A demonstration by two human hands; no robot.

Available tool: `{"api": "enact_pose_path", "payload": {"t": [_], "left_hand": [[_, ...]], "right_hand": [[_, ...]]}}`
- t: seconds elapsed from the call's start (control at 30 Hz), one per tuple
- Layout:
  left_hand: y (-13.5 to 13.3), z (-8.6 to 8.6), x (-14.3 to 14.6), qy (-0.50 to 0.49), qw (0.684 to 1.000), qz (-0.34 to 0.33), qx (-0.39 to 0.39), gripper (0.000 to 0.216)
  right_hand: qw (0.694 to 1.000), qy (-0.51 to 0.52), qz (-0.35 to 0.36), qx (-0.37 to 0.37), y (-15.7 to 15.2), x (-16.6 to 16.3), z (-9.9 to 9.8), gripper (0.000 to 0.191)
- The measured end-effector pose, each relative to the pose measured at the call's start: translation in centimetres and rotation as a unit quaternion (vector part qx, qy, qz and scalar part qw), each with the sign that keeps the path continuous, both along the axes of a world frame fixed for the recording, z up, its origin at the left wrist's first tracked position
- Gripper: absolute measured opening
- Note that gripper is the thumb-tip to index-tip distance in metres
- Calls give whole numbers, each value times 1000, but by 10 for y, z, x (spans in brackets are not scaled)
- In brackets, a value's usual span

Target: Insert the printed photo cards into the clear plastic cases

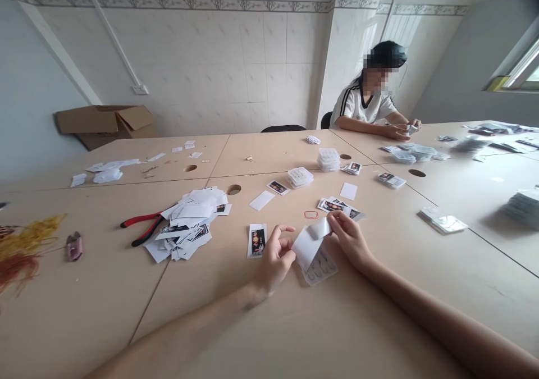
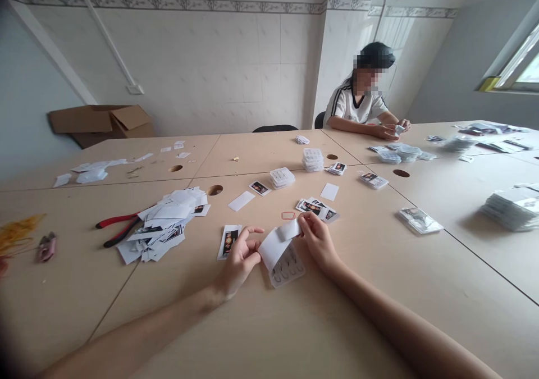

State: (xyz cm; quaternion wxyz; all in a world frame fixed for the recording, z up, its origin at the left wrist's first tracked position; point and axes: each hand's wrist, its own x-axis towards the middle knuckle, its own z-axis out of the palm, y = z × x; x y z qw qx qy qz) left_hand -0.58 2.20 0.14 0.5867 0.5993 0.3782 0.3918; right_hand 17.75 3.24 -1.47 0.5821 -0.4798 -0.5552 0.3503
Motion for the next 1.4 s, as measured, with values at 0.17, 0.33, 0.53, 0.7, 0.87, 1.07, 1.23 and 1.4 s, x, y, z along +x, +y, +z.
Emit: {"api": "enact_pose_path", "payload": {"t": [0.17, 0.33, 0.53, 0.7, 0.87, 1.07, 1.23, 1.4], "left_hand": [[1, -1, 0, -22, 1000, 16, -10, 36], [1, 1, 0, -31, 999, 34, -15, 32], [2, 6, 1, -53, 997, 46, -30, 23], [0, 4, 1, -43, 996, 78, 5, 7], [24, 13, -11, 17, 983, 167, 68, 15], [99, 56, -85, 206, 850, 399, 274, 26], [130, 67, -148, 269, 795, 487, 243, 26], [129, 69, -155, 336, 746, 510, 266, 29]], "right_hand": [[996, 69, -1, -50, 3, 3, -3, 23], [984, 162, 25, -72, 6, 5, -5, 23], [938, 333, 47, -78, 14, 9, -5, 16], [916, 385, 45, -101, 16, 11, -8, 15], [907, 403, 23, -117, 18, 11, -11, 20], [912, 394, 24, -115, 18, 10, -12, 27], [919, 384, 30, -85, 15, 6, -6, 31], [927, 365, 34, -75, 15, 5, -7, 34]]}}
